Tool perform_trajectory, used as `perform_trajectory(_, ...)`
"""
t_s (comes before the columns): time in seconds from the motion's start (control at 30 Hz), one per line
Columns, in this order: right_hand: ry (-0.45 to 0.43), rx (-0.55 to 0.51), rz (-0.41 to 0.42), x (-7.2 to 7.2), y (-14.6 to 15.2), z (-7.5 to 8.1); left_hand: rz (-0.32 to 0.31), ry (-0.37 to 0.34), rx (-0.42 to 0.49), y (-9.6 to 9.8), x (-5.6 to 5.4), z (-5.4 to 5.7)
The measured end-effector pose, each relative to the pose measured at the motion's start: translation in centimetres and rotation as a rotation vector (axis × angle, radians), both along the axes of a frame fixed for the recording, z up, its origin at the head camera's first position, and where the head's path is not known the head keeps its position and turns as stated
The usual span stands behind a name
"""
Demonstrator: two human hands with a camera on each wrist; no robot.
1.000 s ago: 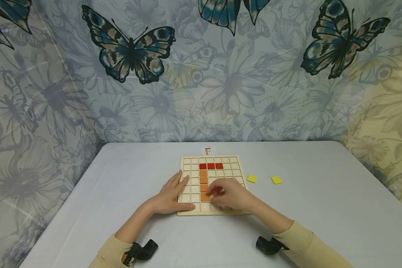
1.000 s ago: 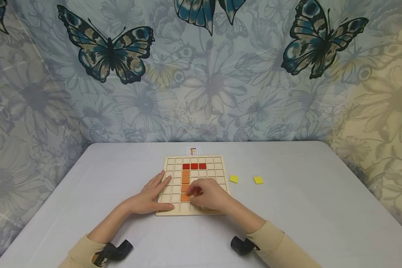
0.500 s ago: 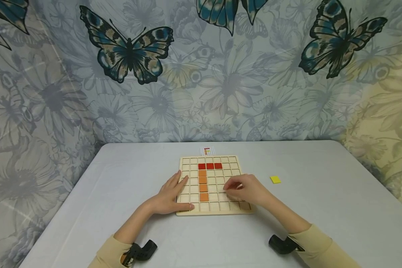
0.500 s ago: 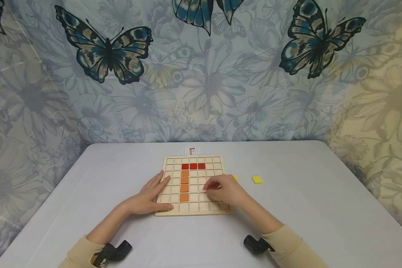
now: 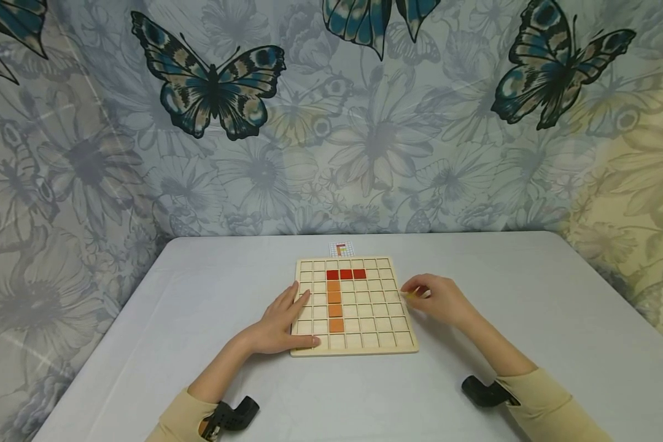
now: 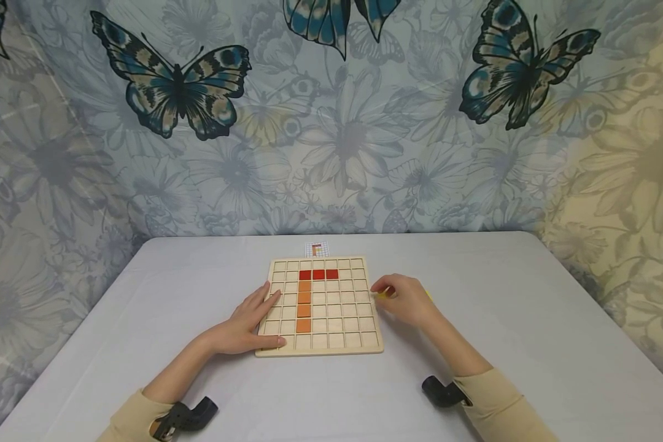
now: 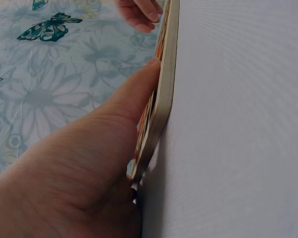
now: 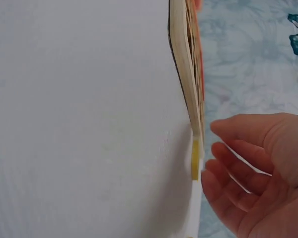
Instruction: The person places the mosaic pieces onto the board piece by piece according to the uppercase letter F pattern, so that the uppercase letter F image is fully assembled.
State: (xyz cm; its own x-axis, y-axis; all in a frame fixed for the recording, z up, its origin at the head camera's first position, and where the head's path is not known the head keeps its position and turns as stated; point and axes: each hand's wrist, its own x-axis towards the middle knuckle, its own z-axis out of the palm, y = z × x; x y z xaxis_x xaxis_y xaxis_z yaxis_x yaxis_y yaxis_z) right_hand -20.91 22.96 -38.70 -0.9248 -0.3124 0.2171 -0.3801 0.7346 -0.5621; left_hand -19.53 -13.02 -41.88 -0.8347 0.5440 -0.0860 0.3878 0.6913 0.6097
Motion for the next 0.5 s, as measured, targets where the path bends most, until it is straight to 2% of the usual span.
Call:
perform_trajectory(0.17,0.018,0.040,-0.017,-0.43,0.57,-0.12,-0.002,0.000,0.003,-0.02,0.03,0.10)
perform_trajectory(0.5,-0.051,0.053,-0.045,-0.68,0.98,-0.13,0.001,0.000,-0.003,0.01,0.00,0.04)
